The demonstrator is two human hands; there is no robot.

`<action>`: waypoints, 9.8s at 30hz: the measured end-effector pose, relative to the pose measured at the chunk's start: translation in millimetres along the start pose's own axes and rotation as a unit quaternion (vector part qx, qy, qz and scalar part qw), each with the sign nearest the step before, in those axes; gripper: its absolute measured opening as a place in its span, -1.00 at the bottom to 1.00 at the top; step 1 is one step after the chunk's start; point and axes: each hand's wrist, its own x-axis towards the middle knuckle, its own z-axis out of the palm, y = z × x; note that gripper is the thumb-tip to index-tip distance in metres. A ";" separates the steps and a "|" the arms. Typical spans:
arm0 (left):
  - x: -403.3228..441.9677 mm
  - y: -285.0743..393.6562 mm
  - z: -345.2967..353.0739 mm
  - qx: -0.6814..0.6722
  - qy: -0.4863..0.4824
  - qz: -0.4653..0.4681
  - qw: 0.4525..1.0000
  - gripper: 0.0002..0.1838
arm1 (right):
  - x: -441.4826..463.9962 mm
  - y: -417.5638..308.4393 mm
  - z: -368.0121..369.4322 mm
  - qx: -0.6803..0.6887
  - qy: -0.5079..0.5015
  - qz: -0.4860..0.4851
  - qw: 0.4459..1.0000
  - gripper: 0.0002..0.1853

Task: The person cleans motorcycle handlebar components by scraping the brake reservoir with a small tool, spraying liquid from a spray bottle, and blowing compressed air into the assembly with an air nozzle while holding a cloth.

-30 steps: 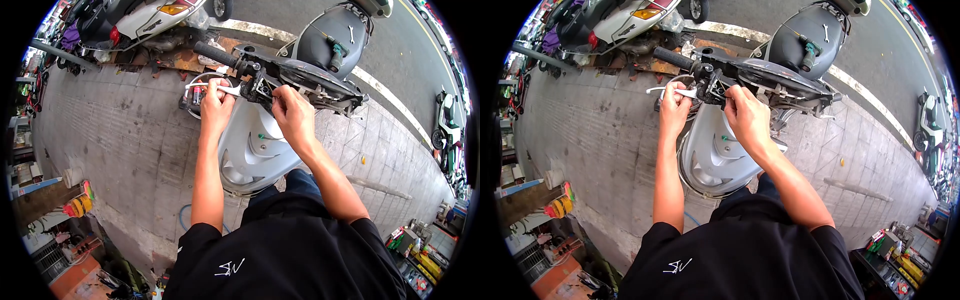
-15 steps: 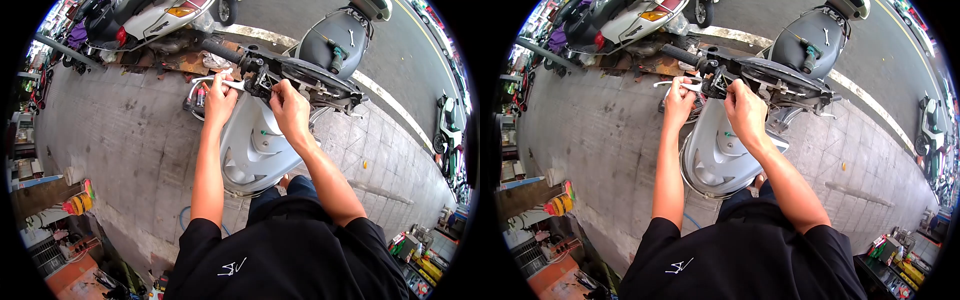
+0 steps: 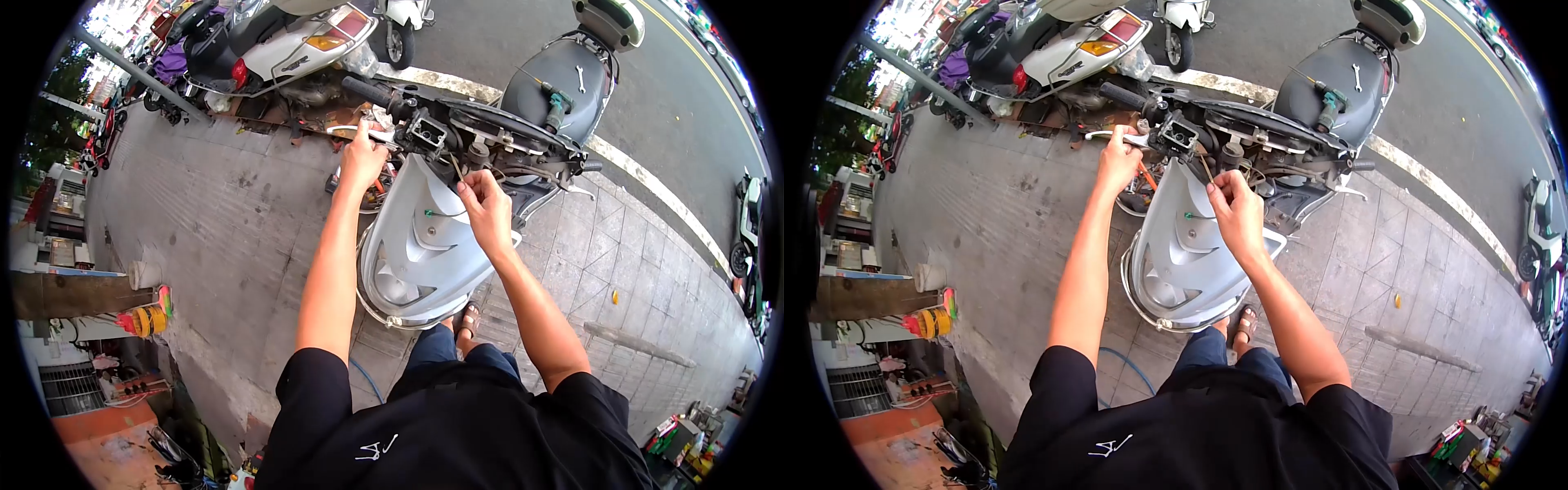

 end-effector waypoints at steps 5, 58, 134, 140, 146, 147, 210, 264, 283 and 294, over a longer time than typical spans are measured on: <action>-1.4 19.1 -11.5 0.147 -0.028 0.009 0.989 -0.53 | -27.1 1.7 -13.3 -0.004 0.026 0.037 0.999 -0.83; 85.8 -6.8 -83.7 -0.286 -0.707 -0.111 0.637 -0.32 | 55.1 -102.0 154.2 -0.232 0.448 0.270 0.820 -0.84; 169.4 44.9 -47.2 -0.160 -0.844 -0.334 0.387 -0.57 | 57.8 -113.9 157.5 -0.208 0.437 0.268 0.833 -0.86; 170.4 43.5 -45.5 -0.153 -0.850 -0.324 0.387 -0.55 | 37.4 -108.2 131.6 -0.114 0.449 0.299 0.834 -0.89; 174.8 43.9 -43.8 -0.144 -0.851 -0.323 0.388 -0.53 | 27.6 -95.3 126.6 -0.205 0.369 0.238 0.875 -0.90; 175.5 42.9 -43.1 -0.143 -0.852 -0.323 0.387 -0.53 | 29.2 -94.5 123.4 -0.250 0.359 0.227 0.870 -0.92; 180.4 45.9 -41.1 -0.129 -0.838 -0.330 0.415 -0.52 | 59.2 -103.6 183.7 -0.291 0.447 0.215 0.818 -0.88; 187.8 38.4 -35.8 -0.117 -0.875 -0.257 0.394 -0.31 | 48.5 -110.3 173.6 -0.145 0.365 0.201 0.897 -0.89; 125.6 34.1 -120.9 0.050 -0.472 0.578 0.664 -0.84 | 35.3 -146.2 180.2 0.012 0.192 0.081 0.978 -0.85; 123.3 49.6 -119.0 -0.014 -0.479 0.582 0.657 -0.85 | 9.8 -129.4 201.2 0.390 0.286 0.083 0.871 -0.78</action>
